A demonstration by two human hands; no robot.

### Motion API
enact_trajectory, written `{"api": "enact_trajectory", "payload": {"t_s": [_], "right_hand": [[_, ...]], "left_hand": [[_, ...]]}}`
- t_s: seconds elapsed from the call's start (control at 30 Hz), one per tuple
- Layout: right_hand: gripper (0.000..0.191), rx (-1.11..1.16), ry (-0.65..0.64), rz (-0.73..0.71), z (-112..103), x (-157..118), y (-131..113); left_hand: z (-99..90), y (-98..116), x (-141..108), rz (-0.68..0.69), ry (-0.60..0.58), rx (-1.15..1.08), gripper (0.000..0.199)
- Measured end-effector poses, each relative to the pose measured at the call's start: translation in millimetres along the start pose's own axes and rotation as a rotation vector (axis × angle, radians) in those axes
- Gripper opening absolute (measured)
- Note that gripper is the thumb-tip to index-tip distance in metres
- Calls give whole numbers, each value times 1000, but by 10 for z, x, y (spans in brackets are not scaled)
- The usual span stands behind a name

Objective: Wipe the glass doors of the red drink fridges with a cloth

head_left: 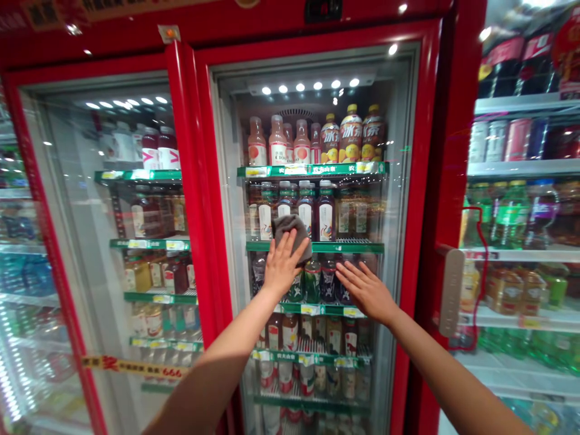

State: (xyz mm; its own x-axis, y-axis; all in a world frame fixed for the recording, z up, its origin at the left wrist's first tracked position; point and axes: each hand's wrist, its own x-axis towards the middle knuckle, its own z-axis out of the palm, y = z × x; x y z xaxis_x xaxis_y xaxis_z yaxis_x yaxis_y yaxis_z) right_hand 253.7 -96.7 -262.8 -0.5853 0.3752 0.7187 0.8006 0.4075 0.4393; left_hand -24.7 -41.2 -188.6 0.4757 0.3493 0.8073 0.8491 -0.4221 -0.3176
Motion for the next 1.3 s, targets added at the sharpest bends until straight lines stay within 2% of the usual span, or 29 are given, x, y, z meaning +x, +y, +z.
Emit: {"api": "enact_trajectory", "payload": {"t_s": [0.1, 0.17, 0.37, 0.43, 0.5, 0.6, 0.67, 0.73, 0.83, 0.93, 1.03, 1.1, 1.13, 1.23, 1.3], "right_hand": [[63, -10, 10, 18, -53, -53, 67], [61, -30, 22, 38, -73, -106, 108], [58, -52, 12, 38, -127, -261, 178], [59, -51, 8, 36, -166, -296, 203], [60, -54, 6, 46, -211, -333, 235], [62, -61, 10, 86, -264, -422, 286], [64, -75, 13, 129, -288, -510, 313], [66, -99, 11, 174, -313, -606, 336], [70, -137, 4, 226, -372, -729, 380], [76, -165, 2, 278, -439, -806, 438], [80, -184, -10, 337, -467, -863, 481], [80, -188, -22, 355, -460, -907, 489], [80, -187, -29, 357, -454, -931, 488], [76, -181, -60, 345, -448, -1001, 478], [74, -173, -82, 339, -461, -1031, 476]], "left_hand": [[-76, 42, 300, -165, 87, 5, 91], [-62, 162, 360, -179, 93, 6, 90], [156, 606, -79, 42, -77, 11, 101], [146, 649, -25, 86, -91, 14, 104], [84, 624, 171, 113, -73, 16, 104], [12, 580, 408, 65, -22, 24, 99], [46, 629, 357, 0, -14, 29, 98], [138, 751, 174, 13, -53, 25, 100], [249, 972, -7, 183, -118, 0, 103], [202, 1113, 207, 268, -94, -28, 102], [107, 1199, 529, 137, -18, -37, 101], [119, 1273, 560, 40, 10, -37, 103], [154, 1318, 508, 41, 5, -38, 103], [298, 1459, 258, 218, -49, -46, 97], [339, 1536, 206, 322, -67, -50, 92]]}}
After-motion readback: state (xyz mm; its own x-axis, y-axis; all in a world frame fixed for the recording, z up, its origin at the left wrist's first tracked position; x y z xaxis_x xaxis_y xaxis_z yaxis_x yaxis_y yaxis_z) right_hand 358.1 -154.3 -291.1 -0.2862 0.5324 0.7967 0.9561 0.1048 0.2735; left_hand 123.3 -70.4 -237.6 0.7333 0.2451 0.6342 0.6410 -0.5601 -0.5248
